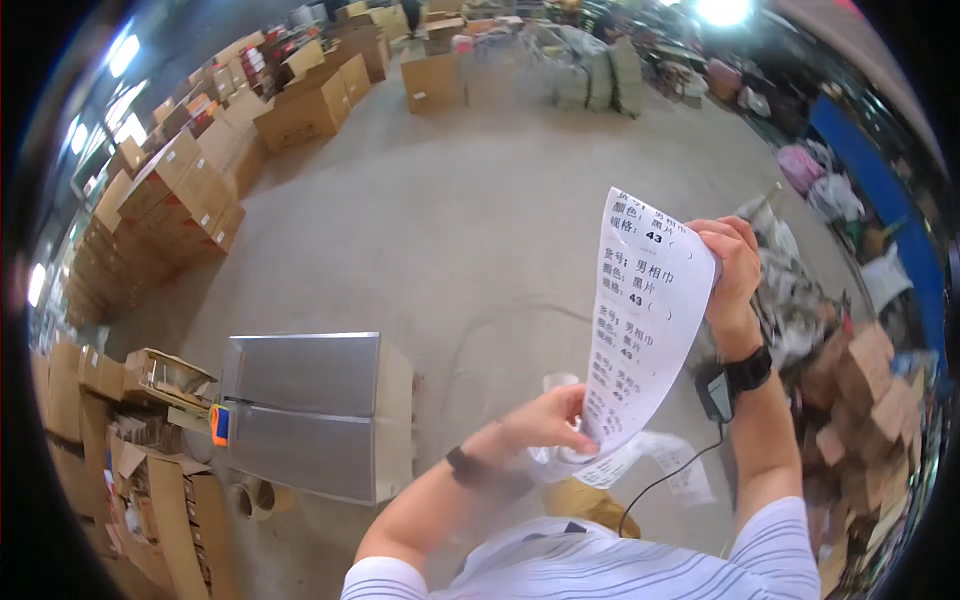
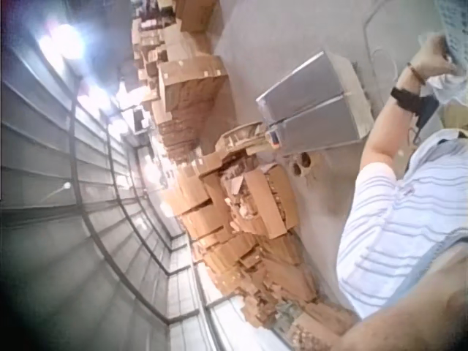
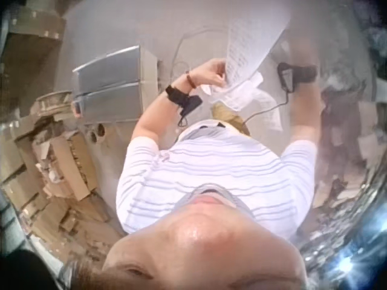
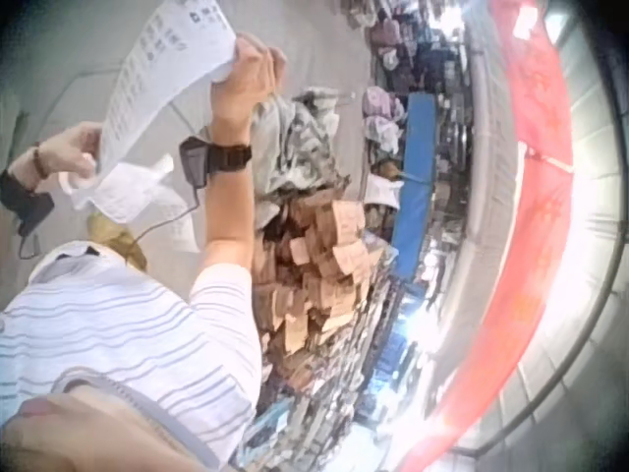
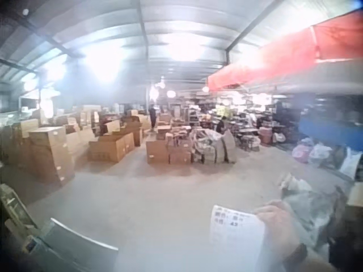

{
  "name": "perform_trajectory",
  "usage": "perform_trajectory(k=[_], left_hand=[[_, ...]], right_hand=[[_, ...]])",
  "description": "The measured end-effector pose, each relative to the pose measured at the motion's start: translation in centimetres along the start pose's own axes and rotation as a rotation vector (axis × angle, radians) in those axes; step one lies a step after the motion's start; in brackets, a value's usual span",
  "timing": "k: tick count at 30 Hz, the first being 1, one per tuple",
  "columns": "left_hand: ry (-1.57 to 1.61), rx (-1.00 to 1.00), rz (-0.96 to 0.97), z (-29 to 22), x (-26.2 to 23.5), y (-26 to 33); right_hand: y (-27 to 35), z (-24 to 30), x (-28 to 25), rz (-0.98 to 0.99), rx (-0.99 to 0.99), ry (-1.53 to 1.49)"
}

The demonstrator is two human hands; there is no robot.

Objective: Printing labels, organizing boxes, and packing finished shoes into shipping cartons.

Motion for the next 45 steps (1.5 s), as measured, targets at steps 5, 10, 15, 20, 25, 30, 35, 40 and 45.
perform_trajectory(k=[5, 10, 15, 20, 25, 30, 35, 40, 45], left_hand=[[-0.235, -0.058, -0.154, -4.0, -13.5, -6.0], [-0.221, -0.075, -0.261, -7.7, -26.8, -10.7], [-0.372, 0.231, -0.416, -9.1, -42.2, -16.1], [-0.044, 0.341, -0.689, -14.3, -56.7, -18.8], [-0.082, 0.393, -1.185, -17.6, -71.1, -10.5], [-0.396, -0.113, -1.693, -24.4, -76.3, 1.5], [-0.253, 0.350, -1.819, -24.0, -79.0, 8.3], [-0.268, 0.193, -2.342, -23.1, -80.3, 17.2], [-0.317, 1.309, -3.242, -16.9, -70.3, 35.4]], right_hand=[[-7.5, -9.7, 16.6, -0.025, -0.151, -0.257], [-16.1, -16.3, 31.3, -0.061, -0.228, -0.401], [-20.9, -20.7, 46.9, 0.058, -0.283, -0.436], [-28.2, -23.2, 60.5, 0.180, 0.200, -0.889], [-34.9, -18.3, 74.0, 0.190, -0.073, -0.869], [-39.1, -13.2, 91.0, 0.294, 0.049, -1.207], [-43.3, 1.1, 97.1, 1.181, 0.766, -2.119], [-46.4, 11.4, 97.9, 1.950, 0.759, -2.376], [-41.9, 17.9, 97.2, 2.495, -0.465, -1.716]])
Point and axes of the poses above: each hand's wrist, its own y-axis away from the middle knuckle, its own x-axis out of the palm, z = x × y, the point moved 3 cm from there along -y, towards the middle knuckle, and after that the axes turned 1 degree about x, right-handed, at the moved point
